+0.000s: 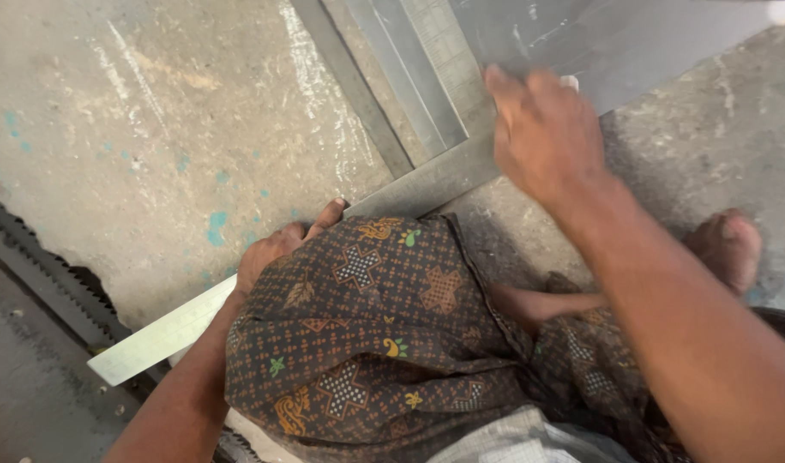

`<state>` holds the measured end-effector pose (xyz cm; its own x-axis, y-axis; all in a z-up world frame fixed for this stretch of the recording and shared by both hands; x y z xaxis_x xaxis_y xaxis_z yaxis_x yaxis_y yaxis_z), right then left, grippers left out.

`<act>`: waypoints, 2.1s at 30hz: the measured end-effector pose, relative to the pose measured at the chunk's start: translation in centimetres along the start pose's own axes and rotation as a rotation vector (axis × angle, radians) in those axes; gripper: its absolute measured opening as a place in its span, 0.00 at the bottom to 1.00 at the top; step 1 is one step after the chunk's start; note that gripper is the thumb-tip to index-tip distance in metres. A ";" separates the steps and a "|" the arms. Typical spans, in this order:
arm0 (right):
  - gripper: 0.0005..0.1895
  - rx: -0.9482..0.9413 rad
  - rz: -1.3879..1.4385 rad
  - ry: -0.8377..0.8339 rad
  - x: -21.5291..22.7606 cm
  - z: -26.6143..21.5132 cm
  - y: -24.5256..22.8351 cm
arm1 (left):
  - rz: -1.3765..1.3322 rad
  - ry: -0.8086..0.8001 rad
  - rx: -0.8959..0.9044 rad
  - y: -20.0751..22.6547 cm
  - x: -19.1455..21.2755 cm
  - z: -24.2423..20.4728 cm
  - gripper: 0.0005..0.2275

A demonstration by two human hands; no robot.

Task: The person uses a set square and a white marker to draw straight lines on a large metal sheet. They reposition the set square multiple times to create intersecting lines and then switch to a red marker to draw additional lines along the edges of the set square.

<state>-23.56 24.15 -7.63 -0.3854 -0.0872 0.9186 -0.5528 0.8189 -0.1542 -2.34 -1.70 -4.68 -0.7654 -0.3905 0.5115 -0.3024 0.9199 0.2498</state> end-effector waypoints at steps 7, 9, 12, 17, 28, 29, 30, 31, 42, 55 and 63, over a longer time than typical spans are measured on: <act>0.25 -0.041 -0.026 0.004 0.7 -9.7 0.6 | -0.053 -0.017 0.014 0.1 0.6 0.3 0.39; 0.24 -0.010 0.029 0.051 1.1 -10.5 0.5 | -0.031 -0.004 -0.008 0.6 0.6 -0.3 0.40; 0.22 -0.012 0.090 0.094 1.8 -11.0 0.1 | -0.017 -0.016 0.023 0.5 0.6 -0.5 0.40; 0.11 -0.050 0.105 0.154 2.0 -10.5 0.9 | -0.011 0.036 0.017 0.9 0.9 -0.7 0.38; 0.07 -0.063 0.256 0.233 1.8 -10.4 1.7 | -0.072 0.087 0.027 3.0 1.8 -1.4 0.40; 0.07 -0.055 0.250 0.250 1.9 -10.4 1.7 | -0.070 0.103 0.014 3.2 2.0 -1.4 0.41; 0.07 -0.047 0.245 0.266 1.9 -10.4 1.7 | -0.067 0.119 0.000 3.5 2.2 -1.5 0.41; 0.08 -0.040 0.240 0.280 1.9 -10.6 1.8 | -0.065 0.131 -0.012 3.7 2.3 -1.7 0.41; 0.08 -0.090 0.241 0.068 0.5 -10.1 2.1 | -0.087 0.195 -0.040 3.1 1.5 -1.9 0.34; 0.09 -0.064 0.419 -0.011 -0.6 -11.8 3.1 | -0.021 0.281 -0.078 5.8 1.6 -3.8 0.35; 0.07 0.038 0.239 0.179 0.4 -11.1 3.1 | -0.280 0.210 0.012 7.3 1.8 -2.4 0.28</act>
<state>-17.25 32.89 -3.68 -0.3738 0.2096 0.9035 -0.4909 0.7818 -0.3844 -4.54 4.21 0.06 -0.5189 -0.6256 0.5826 -0.4919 0.7759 0.3950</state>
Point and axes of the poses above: each hand's wrist, its own z-axis towards the middle knuckle, its own x-axis out of the back of the hand, y = z × x, the point moved 4 cm from there along z, towards the middle knuckle, and after that the axes turned 9 degrees about -z, right-handed, at the moved point
